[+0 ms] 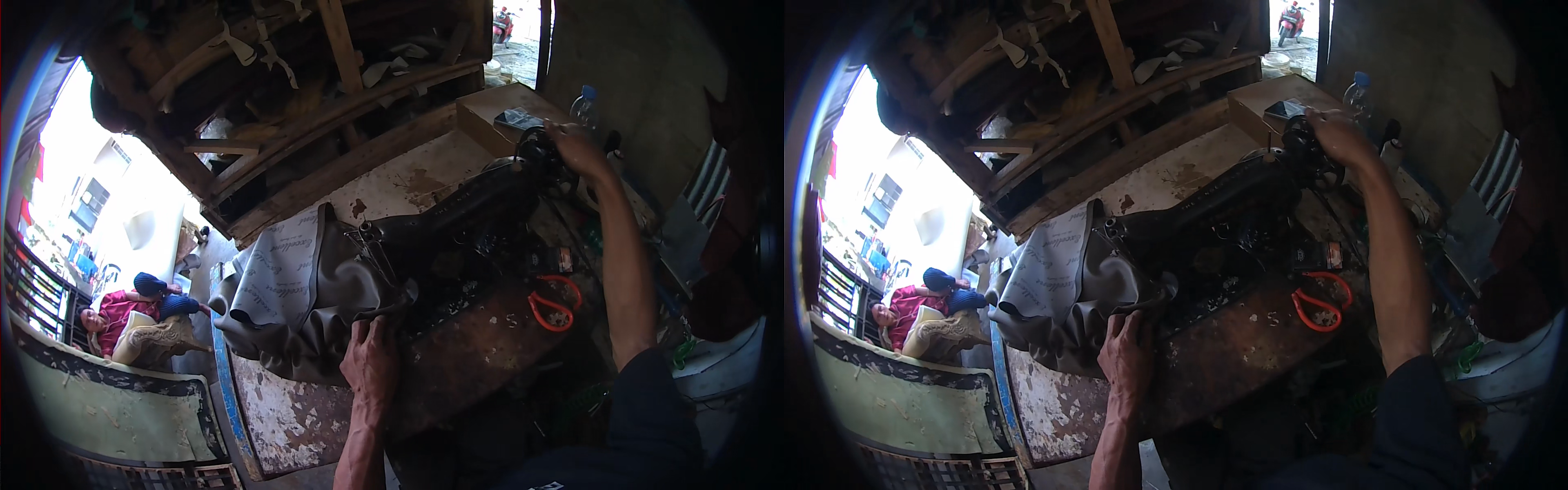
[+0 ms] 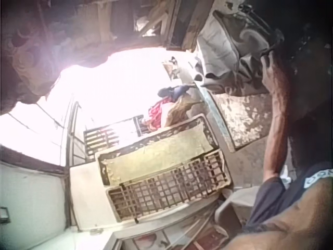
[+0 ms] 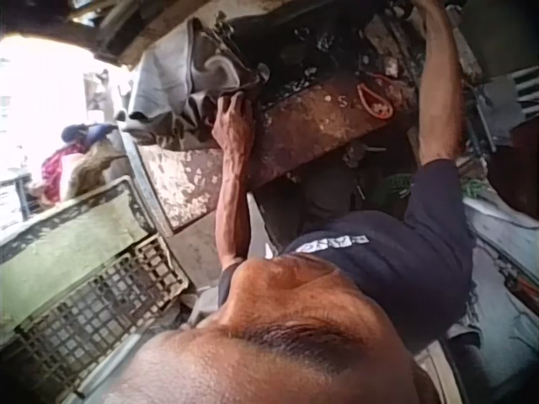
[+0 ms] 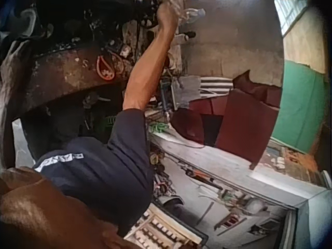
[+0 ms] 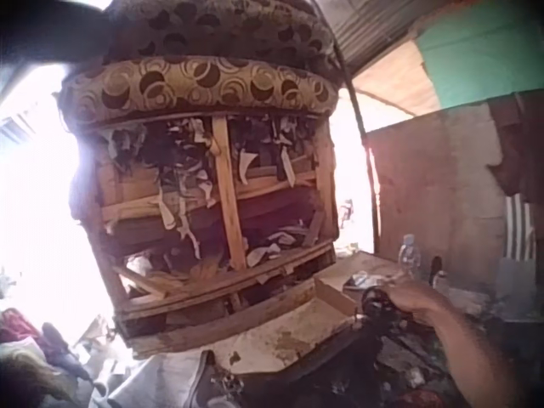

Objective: The person operates a sewing machine to join pieces of leather upholstery material. The person aligns the fabric, guides it through the needle, and applies oil to the machine components.

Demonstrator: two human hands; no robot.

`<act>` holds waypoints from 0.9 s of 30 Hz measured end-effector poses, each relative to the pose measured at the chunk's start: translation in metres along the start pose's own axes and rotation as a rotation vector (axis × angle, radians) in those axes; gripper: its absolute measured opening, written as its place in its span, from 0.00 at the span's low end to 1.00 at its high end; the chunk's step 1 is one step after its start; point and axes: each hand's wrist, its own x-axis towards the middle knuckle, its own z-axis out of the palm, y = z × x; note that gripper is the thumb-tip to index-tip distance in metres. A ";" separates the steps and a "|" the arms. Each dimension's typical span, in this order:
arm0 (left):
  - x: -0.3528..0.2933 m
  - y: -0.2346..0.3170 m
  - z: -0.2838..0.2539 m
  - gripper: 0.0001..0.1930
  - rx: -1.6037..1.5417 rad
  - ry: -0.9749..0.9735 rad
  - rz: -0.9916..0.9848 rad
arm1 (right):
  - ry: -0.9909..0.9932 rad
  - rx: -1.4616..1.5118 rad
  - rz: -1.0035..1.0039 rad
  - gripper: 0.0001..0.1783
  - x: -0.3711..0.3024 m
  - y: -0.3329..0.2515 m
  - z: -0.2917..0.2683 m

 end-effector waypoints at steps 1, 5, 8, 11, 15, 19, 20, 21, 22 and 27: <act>-0.001 -0.007 -0.004 0.09 -0.008 0.007 0.005 | -0.012 0.008 -0.009 0.46 -0.008 0.002 0.004; 0.014 -0.011 -0.002 0.10 -0.009 -0.050 -0.041 | 0.019 0.006 -0.112 0.45 -0.018 0.003 -0.010; 0.011 0.000 -0.008 0.10 0.018 -0.084 -0.031 | 0.178 0.362 -0.094 0.40 -0.021 -0.013 0.011; 0.009 0.006 -0.003 0.10 0.055 -0.089 -0.014 | 0.134 0.181 -0.016 0.37 -0.025 -0.014 0.009; 0.003 0.001 0.011 0.10 0.217 -0.046 0.101 | 0.219 0.144 0.107 0.25 -0.093 -0.032 0.001; 0.015 0.009 0.018 0.10 0.312 -0.028 0.203 | 0.760 0.008 -0.308 0.17 -0.127 0.000 0.036; 0.013 0.007 0.017 0.11 0.332 -0.048 0.215 | 0.824 0.016 -0.368 0.16 -0.149 -0.013 0.043; 0.008 -0.006 0.013 0.11 0.365 -0.051 0.195 | 0.725 0.127 -0.417 0.16 -0.173 -0.034 0.064; 0.005 -0.014 0.014 0.11 0.315 -0.011 0.192 | 0.640 0.218 -0.467 0.16 -0.197 -0.052 0.076; 0.004 -0.009 0.018 0.12 0.216 0.000 0.253 | 0.024 0.461 -0.517 0.15 -0.260 -0.081 0.134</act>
